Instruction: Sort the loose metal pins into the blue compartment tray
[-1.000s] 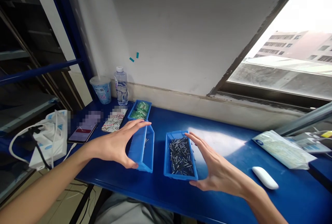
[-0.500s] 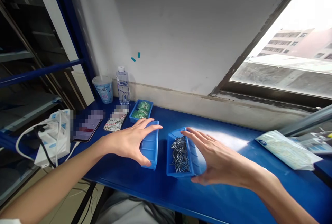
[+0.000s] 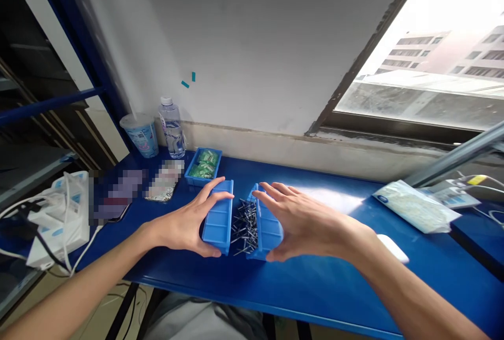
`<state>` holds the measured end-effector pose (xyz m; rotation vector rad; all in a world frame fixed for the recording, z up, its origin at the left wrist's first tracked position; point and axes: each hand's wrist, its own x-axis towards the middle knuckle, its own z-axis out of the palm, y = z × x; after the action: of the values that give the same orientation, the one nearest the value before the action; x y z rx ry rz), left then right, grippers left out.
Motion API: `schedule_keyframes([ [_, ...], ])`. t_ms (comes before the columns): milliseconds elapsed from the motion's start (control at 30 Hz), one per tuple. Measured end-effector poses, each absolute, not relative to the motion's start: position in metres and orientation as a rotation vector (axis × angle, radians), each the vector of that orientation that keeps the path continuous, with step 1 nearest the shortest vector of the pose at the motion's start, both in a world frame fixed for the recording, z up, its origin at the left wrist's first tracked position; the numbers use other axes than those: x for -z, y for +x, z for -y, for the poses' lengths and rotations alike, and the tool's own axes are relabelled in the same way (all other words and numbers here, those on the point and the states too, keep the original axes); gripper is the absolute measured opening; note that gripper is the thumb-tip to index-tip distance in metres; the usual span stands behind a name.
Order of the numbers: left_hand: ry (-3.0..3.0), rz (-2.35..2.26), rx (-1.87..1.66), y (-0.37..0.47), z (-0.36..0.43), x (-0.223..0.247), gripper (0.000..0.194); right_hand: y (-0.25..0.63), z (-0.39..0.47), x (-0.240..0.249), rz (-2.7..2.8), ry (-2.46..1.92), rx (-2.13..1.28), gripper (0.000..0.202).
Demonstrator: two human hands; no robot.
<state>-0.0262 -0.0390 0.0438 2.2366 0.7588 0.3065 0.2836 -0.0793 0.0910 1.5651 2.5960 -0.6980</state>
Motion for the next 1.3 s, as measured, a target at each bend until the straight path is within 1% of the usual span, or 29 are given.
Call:
schedule_keyframes([
  [167, 2.229, -0.774, -0.367, -0.026, 0.040, -0.032, 0.116, 0.291, 0.090, -0.083, -2.647, 1.593, 0.788, 0.137],
  [333, 2.261, -0.822, -0.427, -0.026, 0.044, -0.029, 0.113, 0.301, 0.106, -0.043, -2.753, 1.752, 1.073, 0.154],
  [367, 2.270, -0.826, -0.432, -0.026, 0.044, -0.029, 0.113, 0.301, 0.109, -0.035, -2.747, 1.796, 1.135, 0.151],
  [433, 2.290, -0.830, -0.430, -0.023, 0.044, -0.030, 0.114, 0.300, 0.111, -0.022, -2.726, 1.869, 1.253, 0.139],
  [500, 2.313, -0.833, -0.428, -0.021, 0.044, -0.032, 0.115, 0.298, 0.112, -0.017, -2.722, 1.906, 1.307, 0.132],
  [633, 2.327, -0.844, -0.430, -0.020, 0.044, -0.034, 0.116, 0.295, 0.110, -0.023, -2.713, 1.957, 1.257, 0.129],
  [833, 2.345, -0.814, -0.407, -0.021, 0.044, -0.035, 0.118, 0.295, 0.108, -0.029, -2.697, 1.940, 1.195, 0.129],
  [1033, 2.361, -0.830, -0.443, -0.023, 0.045, -0.033, 0.115, 0.296, 0.107, -0.026, -2.709, 1.941, 1.199, 0.130],
  [1133, 2.371, -0.804, -0.453, -0.025, 0.046, -0.032, 0.116, 0.297, 0.106, -0.030, -2.666, 1.921, 1.206, 0.130],
  [1300, 2.368, -0.839, -0.457, -0.028, 0.045, -0.032, 0.112, 0.297, 0.105, -0.038, -2.657, 1.942, 1.223, 0.128],
])
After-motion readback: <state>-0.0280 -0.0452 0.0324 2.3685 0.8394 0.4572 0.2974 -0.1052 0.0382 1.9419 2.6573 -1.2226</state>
